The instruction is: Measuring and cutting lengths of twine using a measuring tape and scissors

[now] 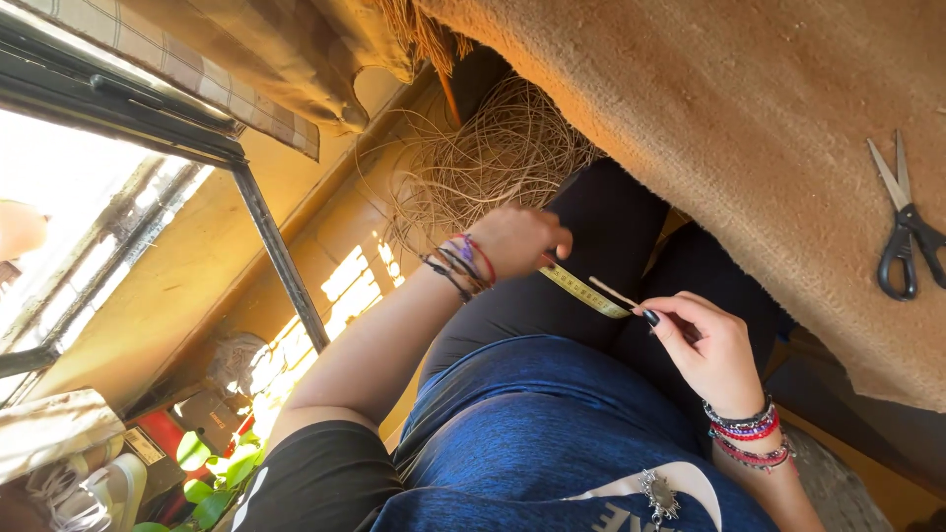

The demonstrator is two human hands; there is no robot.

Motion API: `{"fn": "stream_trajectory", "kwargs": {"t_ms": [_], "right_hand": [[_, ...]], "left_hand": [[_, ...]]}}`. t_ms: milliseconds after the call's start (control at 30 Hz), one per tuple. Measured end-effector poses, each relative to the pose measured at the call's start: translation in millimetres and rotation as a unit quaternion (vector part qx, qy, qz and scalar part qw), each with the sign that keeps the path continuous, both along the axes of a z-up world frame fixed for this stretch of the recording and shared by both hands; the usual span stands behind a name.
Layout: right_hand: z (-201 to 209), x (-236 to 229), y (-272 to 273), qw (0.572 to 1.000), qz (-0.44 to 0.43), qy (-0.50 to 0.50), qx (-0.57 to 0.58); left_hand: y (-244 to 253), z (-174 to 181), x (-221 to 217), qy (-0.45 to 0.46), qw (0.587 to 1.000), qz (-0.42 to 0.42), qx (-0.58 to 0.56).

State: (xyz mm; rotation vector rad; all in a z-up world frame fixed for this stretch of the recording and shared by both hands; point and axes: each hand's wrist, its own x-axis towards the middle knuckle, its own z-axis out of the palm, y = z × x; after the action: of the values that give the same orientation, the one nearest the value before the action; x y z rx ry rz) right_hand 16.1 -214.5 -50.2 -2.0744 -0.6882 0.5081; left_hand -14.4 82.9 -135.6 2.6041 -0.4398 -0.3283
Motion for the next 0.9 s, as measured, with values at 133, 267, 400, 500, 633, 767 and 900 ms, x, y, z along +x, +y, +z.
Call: {"fn": "stream_trajectory", "kwargs": {"t_ms": [133,267,400,500,633,767,900], "right_hand": [[-5,-3,-3,0.999,-0.021,0.037,0.022],[0,0,8,0.99,-0.045,0.084,0.1],[-37,3,-5,0.998,-0.044,0.041,0.029],[-18,1,-7,0.998,-0.046,-0.019,-0.03],[-22,9,-46,0.991,-0.11,-0.048,-0.051],[1,6,-39,0.989,-0.129,-0.039,-0.054],[44,-14,-1,0.992,-0.116,0.026,0.05]], "left_hand": [[-16,-55,-5,0.041,0.995,0.003,0.087],[-31,12,-4,0.006,0.997,-0.07,-0.044],[-63,87,-6,0.104,0.942,-0.115,-0.297],[-56,107,0,0.042,0.949,-0.094,-0.298],[-14,102,4,0.026,0.97,-0.05,-0.235],[-23,111,6,0.042,0.934,-0.044,-0.352],[-83,104,8,0.015,0.933,-0.094,-0.346]]}}
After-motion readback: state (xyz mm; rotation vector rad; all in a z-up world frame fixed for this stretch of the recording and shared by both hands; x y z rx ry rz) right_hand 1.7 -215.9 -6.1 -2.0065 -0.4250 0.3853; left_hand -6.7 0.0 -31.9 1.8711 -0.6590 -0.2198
